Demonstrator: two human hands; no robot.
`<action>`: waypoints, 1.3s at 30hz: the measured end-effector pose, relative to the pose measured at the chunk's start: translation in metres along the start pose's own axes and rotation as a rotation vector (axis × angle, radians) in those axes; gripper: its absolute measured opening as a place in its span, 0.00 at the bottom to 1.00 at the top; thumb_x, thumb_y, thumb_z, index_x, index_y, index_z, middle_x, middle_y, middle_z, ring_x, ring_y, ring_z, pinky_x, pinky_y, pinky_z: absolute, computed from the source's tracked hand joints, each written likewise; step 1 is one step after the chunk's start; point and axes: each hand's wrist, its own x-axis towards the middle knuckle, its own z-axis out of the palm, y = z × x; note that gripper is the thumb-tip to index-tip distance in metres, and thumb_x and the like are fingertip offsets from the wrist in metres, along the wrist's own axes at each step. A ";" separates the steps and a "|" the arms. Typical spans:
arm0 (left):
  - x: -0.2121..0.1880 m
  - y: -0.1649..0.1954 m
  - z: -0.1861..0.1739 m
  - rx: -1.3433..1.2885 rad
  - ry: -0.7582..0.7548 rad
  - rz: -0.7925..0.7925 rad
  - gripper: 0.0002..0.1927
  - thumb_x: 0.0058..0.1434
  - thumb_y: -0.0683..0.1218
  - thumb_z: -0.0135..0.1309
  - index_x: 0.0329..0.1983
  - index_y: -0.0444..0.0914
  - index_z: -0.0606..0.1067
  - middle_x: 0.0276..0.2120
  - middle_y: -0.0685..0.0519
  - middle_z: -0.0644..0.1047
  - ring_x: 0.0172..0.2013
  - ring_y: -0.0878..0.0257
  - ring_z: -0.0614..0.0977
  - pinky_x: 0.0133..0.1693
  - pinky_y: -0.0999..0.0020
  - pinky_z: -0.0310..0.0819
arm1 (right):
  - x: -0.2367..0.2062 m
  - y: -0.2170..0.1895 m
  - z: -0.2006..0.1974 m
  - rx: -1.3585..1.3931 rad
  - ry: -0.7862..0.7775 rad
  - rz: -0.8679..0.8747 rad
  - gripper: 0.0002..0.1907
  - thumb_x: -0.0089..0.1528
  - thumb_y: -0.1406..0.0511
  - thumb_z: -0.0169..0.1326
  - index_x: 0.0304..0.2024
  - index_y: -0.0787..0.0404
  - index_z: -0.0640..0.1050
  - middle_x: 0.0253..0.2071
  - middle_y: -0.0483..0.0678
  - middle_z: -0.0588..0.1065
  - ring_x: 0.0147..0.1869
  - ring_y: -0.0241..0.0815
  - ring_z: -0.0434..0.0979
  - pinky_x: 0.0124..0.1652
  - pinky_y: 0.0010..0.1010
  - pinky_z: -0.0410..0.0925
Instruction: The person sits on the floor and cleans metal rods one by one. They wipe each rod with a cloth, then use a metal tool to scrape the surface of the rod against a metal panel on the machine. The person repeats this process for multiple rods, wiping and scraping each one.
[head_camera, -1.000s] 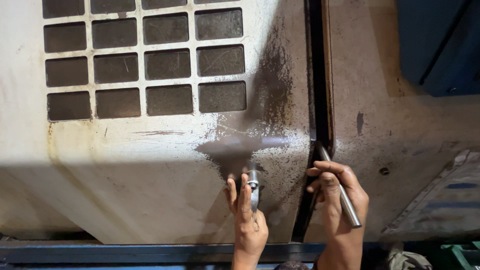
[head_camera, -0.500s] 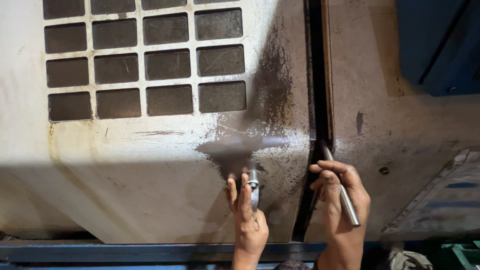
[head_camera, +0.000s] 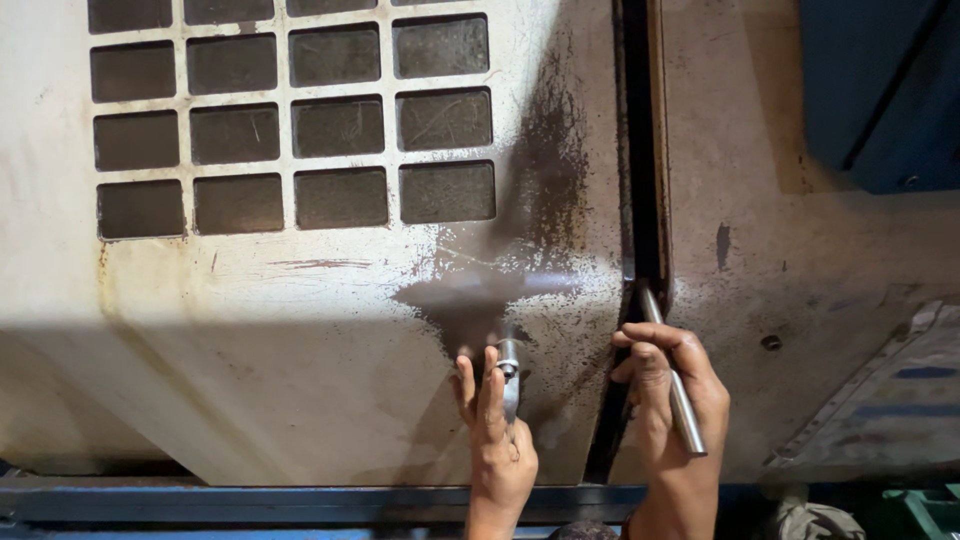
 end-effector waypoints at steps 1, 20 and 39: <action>0.000 0.000 0.000 0.010 0.003 0.007 0.46 0.54 0.26 0.45 0.77 0.41 0.53 0.75 0.45 0.60 0.78 0.41 0.50 0.75 0.42 0.40 | 0.001 0.000 0.000 0.005 0.000 -0.002 0.14 0.68 0.61 0.52 0.49 0.66 0.79 0.41 0.49 0.82 0.35 0.30 0.76 0.32 0.20 0.66; 0.000 0.000 0.000 0.016 0.003 0.012 0.48 0.53 0.26 0.44 0.78 0.42 0.51 0.75 0.45 0.59 0.78 0.43 0.47 0.76 0.40 0.36 | 0.002 -0.003 -0.001 0.030 0.035 -0.026 0.13 0.70 0.62 0.52 0.50 0.66 0.78 0.42 0.50 0.82 0.36 0.32 0.75 0.36 0.22 0.67; 0.000 -0.002 0.000 0.014 -0.001 0.019 0.47 0.53 0.26 0.44 0.78 0.41 0.52 0.75 0.43 0.60 0.77 0.39 0.50 0.75 0.40 0.39 | -0.003 -0.011 0.002 -0.049 0.033 -0.040 0.14 0.69 0.62 0.51 0.49 0.66 0.78 0.42 0.50 0.82 0.36 0.32 0.76 0.35 0.21 0.67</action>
